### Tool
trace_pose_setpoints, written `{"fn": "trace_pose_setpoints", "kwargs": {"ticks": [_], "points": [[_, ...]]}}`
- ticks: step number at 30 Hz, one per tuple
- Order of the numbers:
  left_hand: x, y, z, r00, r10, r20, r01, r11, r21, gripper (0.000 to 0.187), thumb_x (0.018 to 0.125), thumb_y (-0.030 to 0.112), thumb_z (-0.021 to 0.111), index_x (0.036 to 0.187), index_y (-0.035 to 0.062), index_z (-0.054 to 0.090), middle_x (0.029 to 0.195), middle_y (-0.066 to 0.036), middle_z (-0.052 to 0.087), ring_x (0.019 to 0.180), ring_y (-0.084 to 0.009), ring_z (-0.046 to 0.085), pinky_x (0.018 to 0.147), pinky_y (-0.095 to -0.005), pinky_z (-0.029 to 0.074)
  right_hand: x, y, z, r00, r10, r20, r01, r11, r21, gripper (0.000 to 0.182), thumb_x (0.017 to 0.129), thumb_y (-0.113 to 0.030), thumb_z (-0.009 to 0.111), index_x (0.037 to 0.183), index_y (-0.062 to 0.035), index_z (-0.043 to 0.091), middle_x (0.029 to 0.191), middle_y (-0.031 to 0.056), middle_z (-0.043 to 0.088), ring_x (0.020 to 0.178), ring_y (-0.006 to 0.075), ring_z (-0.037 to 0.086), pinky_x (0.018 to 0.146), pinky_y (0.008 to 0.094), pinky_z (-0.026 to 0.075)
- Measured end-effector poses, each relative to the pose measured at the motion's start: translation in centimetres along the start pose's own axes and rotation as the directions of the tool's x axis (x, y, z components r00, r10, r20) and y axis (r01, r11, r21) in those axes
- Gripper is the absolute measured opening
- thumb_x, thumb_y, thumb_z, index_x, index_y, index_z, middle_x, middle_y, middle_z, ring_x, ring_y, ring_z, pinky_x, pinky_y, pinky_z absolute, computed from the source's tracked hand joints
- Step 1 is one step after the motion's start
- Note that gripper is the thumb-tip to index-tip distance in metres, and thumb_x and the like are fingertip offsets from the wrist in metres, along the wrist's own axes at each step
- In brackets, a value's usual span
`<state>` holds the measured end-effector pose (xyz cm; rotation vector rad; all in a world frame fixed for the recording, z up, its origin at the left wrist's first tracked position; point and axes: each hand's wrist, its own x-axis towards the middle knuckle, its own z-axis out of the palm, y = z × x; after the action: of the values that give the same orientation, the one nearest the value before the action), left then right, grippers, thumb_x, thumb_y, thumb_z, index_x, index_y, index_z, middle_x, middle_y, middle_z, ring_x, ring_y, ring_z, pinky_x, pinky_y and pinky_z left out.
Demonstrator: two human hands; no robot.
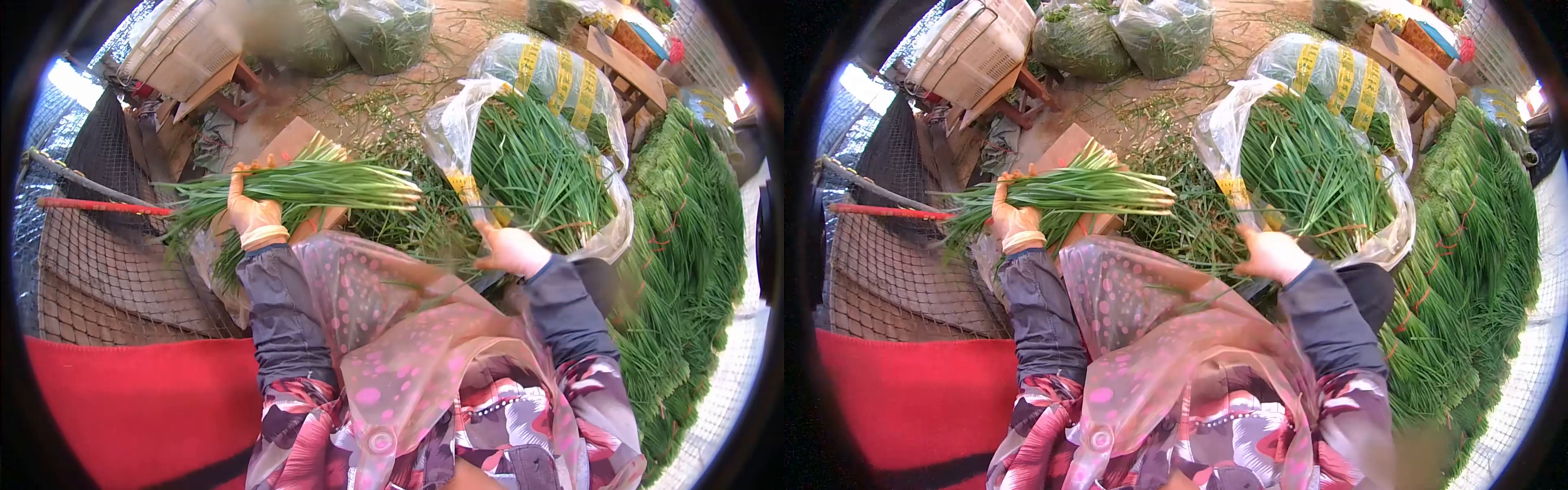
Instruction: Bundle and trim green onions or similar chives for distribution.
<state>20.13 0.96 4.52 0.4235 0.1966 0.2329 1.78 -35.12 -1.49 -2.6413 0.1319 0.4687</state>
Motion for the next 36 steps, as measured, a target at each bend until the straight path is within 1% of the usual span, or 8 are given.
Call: {"fn": "trace_pose_setpoints", "kwargs": {"ticks": [6, 9, 11, 14, 18, 24, 31, 36], "points": [[-5.0, -7.6, 4.2, 0.94, -0.333, -0.071, 0.339, 0.9, 0.274, 0.016, 0.085, 0.018, 0.067, 0.082, 0.0079, 0.055, 0.081, -0.008, 0.059, 0.082, -0.0316, 0.06, 0.087, -0.0564, 0.048, 3.3, -7.2, 2.3, 0.838, -0.218, -0.5, 0.295, 0.952, 0.08, 0.117, 0.059, -0.037, 0.087, 0.148, -0.0033, 0.019, 0.127, 0.0218, 0.053, 0.117, 0.036, 0.053, 0.099, 0.0468, 0.04], [-4.3, -11.4, 6.2, 0.934, -0.347, -0.084, 0.355, 0.874, 0.334, 0.018, 0.087, 0.024, 0.068, 0.087, 0.009, 0.058, 0.085, -0.007, 0.063, 0.084, -0.0351, 0.061, 0.079, -0.0546, 0.048, 5.3, -5.6, 5.0, 0.969, 0.082, -0.235, 0.099, 0.739, 0.666, 0.085, 0.072, -0.029, 0.08, 0.139, -0.0003, 0.035, 0.096, 0.0149, 0.067, 0.077, 0.0279, 0.066, 0.068, 0.0383, 0.052], [-3.3, -12.4, 6.5, 0.893, -0.444, 0.066, 0.327, 0.744, 0.582, 0.051, 0.08, 0.034, 0.075, 0.118, 0.0084, 0.052, 0.114, -0.012, 0.06, 0.105, -0.0343, 0.055, 0.091, -0.0573, 0.038, 3.7, -4.5, 5.2, 0.972, -0.12, 0.2, -0.194, 0.061, 0.979, 0.049, 0.083, -0.021, 0.07, 0.123, -0.0009, 0.049, 0.067, 0.0048, 0.062, 0.047, 0.0143, 0.052, 0.043, 0.0298, 0.041], [-5.3, -11.1, 6.7, 0.915, -0.401, 0.047, 0.159, 0.463, 0.872, 0.102, 0.073, 0.038, 0.08, 0.149, 0.0121, 0.018, 0.146, -0.019, 0.037, 0.13, -0.0322, 0.038, 0.104, -0.0569, 0.024, 2.6, -1.2, 5.3, 0.831, -0.032, 0.555, -0.502, 0.387, 0.774, 0.026, 0.087, -0.018, 0.065, 0.107, -0.0037, 0.056, 0.067, 0.0023, 0.059, 0.047, 0.0061, 0.044, 0.04, 0.0251, 0.034], [-8.6, -8.7, 0.8, 0.937, -0.234, 0.258, -0.077, 0.584, 0.808, 0.038, 0.086, 0.017, 0.068, 0.118, 0.0026, 0.055, 0.116, -0.015, 0.061, 0.092, -0.0167, 0.061, 0.078, -0.0319, 0.05, 1.8, 0.7, 2.9, 0.86, -0.323, 0.395, -0.493, -0.322, 0.808, 0.027, 0.09, -0.019, 0.063, 0.112, -0.0041, 0.06, 0.071, -0.0045, 0.054, 0.044, 0.0025, 0.035, 0.042, 0.0206, 0.029], [-14.8, -12.2, -8.7, 0.138, -0.95, 0.279, 0.643, 0.3, 0.705, 0.073, 0.083, 0.053, 0.065, 0.13, -0.001, 0.049, 0.126, -0.018, 0.057, 0.11, -0.0276, 0.06, 0.088, -0.0419, 0.05, -0.8, -2.1, 1.3, 0.788, -0.579, 0.208, -0.476, -0.359, 0.803, 0.043, 0.099, -0.021, 0.048, 0.137, -0.0009, 0.042, 0.064, -0.0072, 0.047, 0.041, 0.0004, 0.031, 0.039, 0.0193, 0.029], [-10.7, -14.7, -2.3, 0.32, -0.754, 0.573, 0.777, 0.555, 0.296, 0.107, 0.065, 0.071, 0.068, 0.142, 0.0047, 0.035, 0.136, -0.016, 0.05, 0.11, -0.0328, 0.059, 0.091, -0.0496, 0.051, -3.0, -2.8, 6.7, 0.461, -0.824, 0.33, -0.796, -0.219, 0.565, 0.051, 0.098, -0.029, 0.049, 0.14, -0.0006, 0.039, 0.073, 0.0044, 0.06, 0.037, 0.0002, 0.037, 0.035, 0.0197, 0.033], [-8.2, -14.2, -2.4, 0.674, -0.648, 0.353, 0.569, 0.761, 0.311, 0.061, 0.083, 0.038, 0.069, 0.133, 0.01, 0.048, 0.124, -0.012, 0.059, 0.089, -0.0221, 0.064, 0.091, -0.0498, 0.051, 0.0, 0.0, 5.2, 0.721, -0.549, 0.423, -0.493, 0.022, 0.87, 0.07, 0.091, -0.041, 0.06, 0.145, -0.004, 0.032, 0.12, 0.0182, 0.06, 0.085, 0.0217, 0.068, 0.072, 0.0316, 0.057]]}}
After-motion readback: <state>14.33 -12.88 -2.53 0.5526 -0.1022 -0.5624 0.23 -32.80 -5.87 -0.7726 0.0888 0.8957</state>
